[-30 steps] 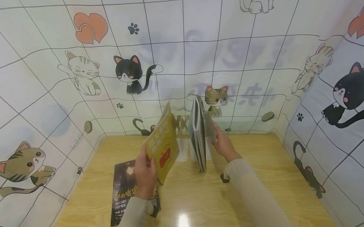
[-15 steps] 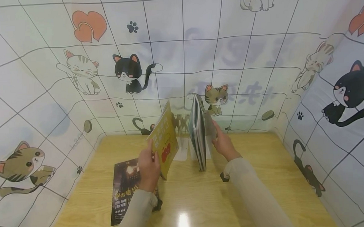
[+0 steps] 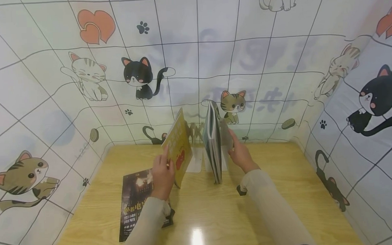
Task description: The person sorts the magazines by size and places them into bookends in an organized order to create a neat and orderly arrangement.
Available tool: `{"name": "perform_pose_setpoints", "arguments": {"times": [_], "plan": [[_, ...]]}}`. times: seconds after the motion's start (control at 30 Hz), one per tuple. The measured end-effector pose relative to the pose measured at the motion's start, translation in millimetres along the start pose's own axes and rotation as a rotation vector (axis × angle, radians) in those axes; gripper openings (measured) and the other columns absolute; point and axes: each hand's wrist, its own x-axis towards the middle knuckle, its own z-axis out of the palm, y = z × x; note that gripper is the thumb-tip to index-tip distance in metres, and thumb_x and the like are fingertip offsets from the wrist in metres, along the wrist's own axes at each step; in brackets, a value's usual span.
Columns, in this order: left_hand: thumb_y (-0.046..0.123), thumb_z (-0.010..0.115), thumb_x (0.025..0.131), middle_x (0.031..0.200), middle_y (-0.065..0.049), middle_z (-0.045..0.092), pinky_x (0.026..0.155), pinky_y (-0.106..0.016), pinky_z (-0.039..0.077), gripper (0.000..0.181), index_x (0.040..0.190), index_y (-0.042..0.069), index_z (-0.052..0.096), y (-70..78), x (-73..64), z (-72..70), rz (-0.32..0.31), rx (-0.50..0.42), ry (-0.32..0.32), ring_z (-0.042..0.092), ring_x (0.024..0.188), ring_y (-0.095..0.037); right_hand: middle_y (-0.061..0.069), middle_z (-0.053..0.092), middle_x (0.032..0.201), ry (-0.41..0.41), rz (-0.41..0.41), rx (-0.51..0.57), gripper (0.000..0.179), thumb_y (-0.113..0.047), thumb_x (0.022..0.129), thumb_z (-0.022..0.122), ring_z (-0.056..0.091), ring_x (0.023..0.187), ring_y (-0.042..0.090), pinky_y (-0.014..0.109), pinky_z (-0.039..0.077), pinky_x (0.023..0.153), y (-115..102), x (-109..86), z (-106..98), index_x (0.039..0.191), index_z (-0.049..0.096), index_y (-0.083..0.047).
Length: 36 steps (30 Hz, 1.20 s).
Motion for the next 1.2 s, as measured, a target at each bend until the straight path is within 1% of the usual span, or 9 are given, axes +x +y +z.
{"name": "perform_pose_setpoints", "arguments": {"times": [0.17, 0.33, 0.43, 0.57, 0.73, 0.93, 1.13, 1.2], "plan": [[-0.007, 0.066, 0.082, 0.084, -0.015, 0.053, 0.052, -0.035, 0.050, 0.063, 0.141, 0.009, 0.051, -2.4, 0.9, 3.0, 0.015, 0.008, -0.006, 0.052, 0.068, -0.025, 0.016, 0.061, 0.078, 0.007, -0.005, -0.006, 0.096, -0.001, 0.087, 0.068, 0.051, 0.059, 0.026, 0.041, 0.046, 0.058, 0, -0.5, 0, 0.157, 0.007, -0.029], [-0.010, 0.065, 0.081, 0.083, -0.014, 0.052, 0.053, -0.036, 0.045, 0.066, 0.142, 0.010, 0.051, -3.9, 3.6, 8.2, 0.060, 0.008, -0.003, 0.048, 0.067, -0.024, 0.016, 0.061, 0.084, 0.018, -0.033, -0.020, 0.096, 0.002, 0.086, 0.068, 0.049, 0.056, 0.024, 0.038, 0.044, 0.054, 1, -0.8, 0, 0.157, 0.009, -0.026], [-0.010, 0.065, 0.082, 0.082, -0.013, 0.052, 0.052, -0.036, 0.045, 0.066, 0.143, 0.010, 0.050, -2.8, 5.7, 9.5, 0.075, 0.014, -0.005, 0.047, 0.067, -0.024, 0.016, 0.060, 0.089, 0.021, -0.035, -0.030, 0.096, 0.002, 0.086, 0.067, 0.049, 0.057, 0.023, 0.037, 0.043, 0.053, 1, -0.3, 0, 0.157, 0.009, -0.025], [-0.008, 0.066, 0.083, 0.084, -0.014, 0.053, 0.053, -0.037, 0.047, 0.067, 0.144, 0.012, 0.048, -2.7, 8.1, 10.3, 0.075, 0.034, -0.017, 0.050, 0.068, -0.024, 0.018, 0.061, 0.093, 0.017, -0.032, -0.019, 0.094, 0.002, 0.086, 0.067, 0.051, 0.059, 0.025, 0.038, 0.044, 0.054, 1, 0.0, -1, 0.157, 0.011, -0.023], [-0.008, 0.065, 0.083, 0.086, -0.016, 0.054, 0.058, -0.039, 0.050, 0.066, 0.144, 0.011, 0.048, -4.6, 11.0, 13.0, 0.084, 0.049, -0.027, 0.052, 0.071, -0.028, 0.019, 0.062, 0.093, 0.018, -0.036, -0.007, 0.095, 0.003, 0.086, 0.067, 0.053, 0.061, 0.025, 0.039, 0.046, 0.056, 1, -0.5, 0, 0.157, 0.010, -0.024], [-0.009, 0.063, 0.084, 0.084, -0.016, 0.052, 0.059, -0.040, 0.049, 0.064, 0.143, 0.011, 0.049, -8.2, 13.2, 18.6, 0.097, 0.044, -0.024, 0.050, 0.069, -0.028, 0.017, 0.062, 0.086, 0.028, -0.038, -0.007, 0.096, 0.003, 0.086, 0.067, 0.052, 0.060, 0.025, 0.038, 0.045, 0.055, 2, -0.4, 0, 0.157, 0.010, -0.026], [-0.010, 0.063, 0.085, 0.085, -0.017, 0.052, 0.059, -0.040, 0.050, 0.062, 0.142, 0.011, 0.050, -9.0, 13.6, 22.2, 0.097, 0.044, -0.013, 0.051, 0.070, -0.027, 0.018, 0.062, 0.092, 0.024, -0.029, -0.010, 0.097, 0.003, 0.085, 0.068, 0.054, 0.064, 0.027, 0.040, 0.047, 0.058, 2, -0.2, 0, 0.157, 0.009, -0.027], [-0.009, 0.062, 0.086, 0.085, -0.016, 0.052, 0.060, -0.039, 0.051, 0.061, 0.142, 0.010, 0.050, -9.1, 13.4, 23.1, 0.100, 0.049, -0.017, 0.051, 0.070, -0.027, 0.018, 0.062, 0.091, 0.023, -0.029, -0.011, 0.097, 0.003, 0.085, 0.068, 0.054, 0.065, 0.026, 0.040, 0.047, 0.059, 2, 0.0, 0, 0.157, 0.010, -0.026]]}}
